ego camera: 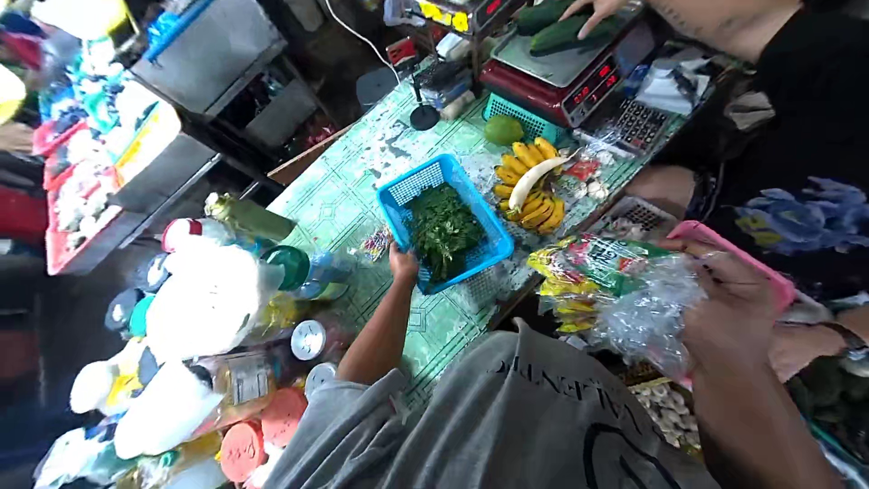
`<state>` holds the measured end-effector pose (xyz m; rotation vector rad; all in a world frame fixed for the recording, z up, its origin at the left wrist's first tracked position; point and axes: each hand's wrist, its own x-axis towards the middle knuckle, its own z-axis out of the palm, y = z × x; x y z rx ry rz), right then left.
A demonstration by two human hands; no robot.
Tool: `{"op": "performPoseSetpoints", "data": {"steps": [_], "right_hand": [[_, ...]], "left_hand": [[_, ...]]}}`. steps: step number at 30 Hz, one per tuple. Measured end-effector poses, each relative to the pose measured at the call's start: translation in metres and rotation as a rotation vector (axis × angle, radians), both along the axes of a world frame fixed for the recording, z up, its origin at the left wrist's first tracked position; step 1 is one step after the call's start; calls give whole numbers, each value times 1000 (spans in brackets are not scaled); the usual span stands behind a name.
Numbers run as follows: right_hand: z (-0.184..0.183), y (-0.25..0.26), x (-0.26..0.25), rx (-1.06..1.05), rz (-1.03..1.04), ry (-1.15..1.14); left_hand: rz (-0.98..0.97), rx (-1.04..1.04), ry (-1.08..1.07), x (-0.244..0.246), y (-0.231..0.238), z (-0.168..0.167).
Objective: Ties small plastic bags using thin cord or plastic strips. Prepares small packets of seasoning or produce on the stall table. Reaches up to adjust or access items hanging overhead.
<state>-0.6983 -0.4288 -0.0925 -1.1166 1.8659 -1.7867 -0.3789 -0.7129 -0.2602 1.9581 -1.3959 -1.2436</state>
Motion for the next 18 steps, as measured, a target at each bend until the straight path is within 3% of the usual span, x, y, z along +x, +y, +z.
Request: {"op": "performPoseSetpoints", "data": {"steps": [4,5,8,12,15,18], "right_hand": [[-8,7,3,49,-18,33],[-7,9,3,52,-16,41],[-1,23,1,84,-62,48],[11,34,2,121,-130,68],[17,34,11,159,-144,90],[14,26,20,190,-101,50]], "left_hand": [[-49,1,92,-15,-14,-18],[-92,-56,-29,-3,-27,-27],[-411,-223,-652,60,-52,-28],[-860,-123,-1204,112,-55,-25],[-1012,-110,-1269,113,-63,-7],[-959,-148,-1072,110,-78,28]]}}
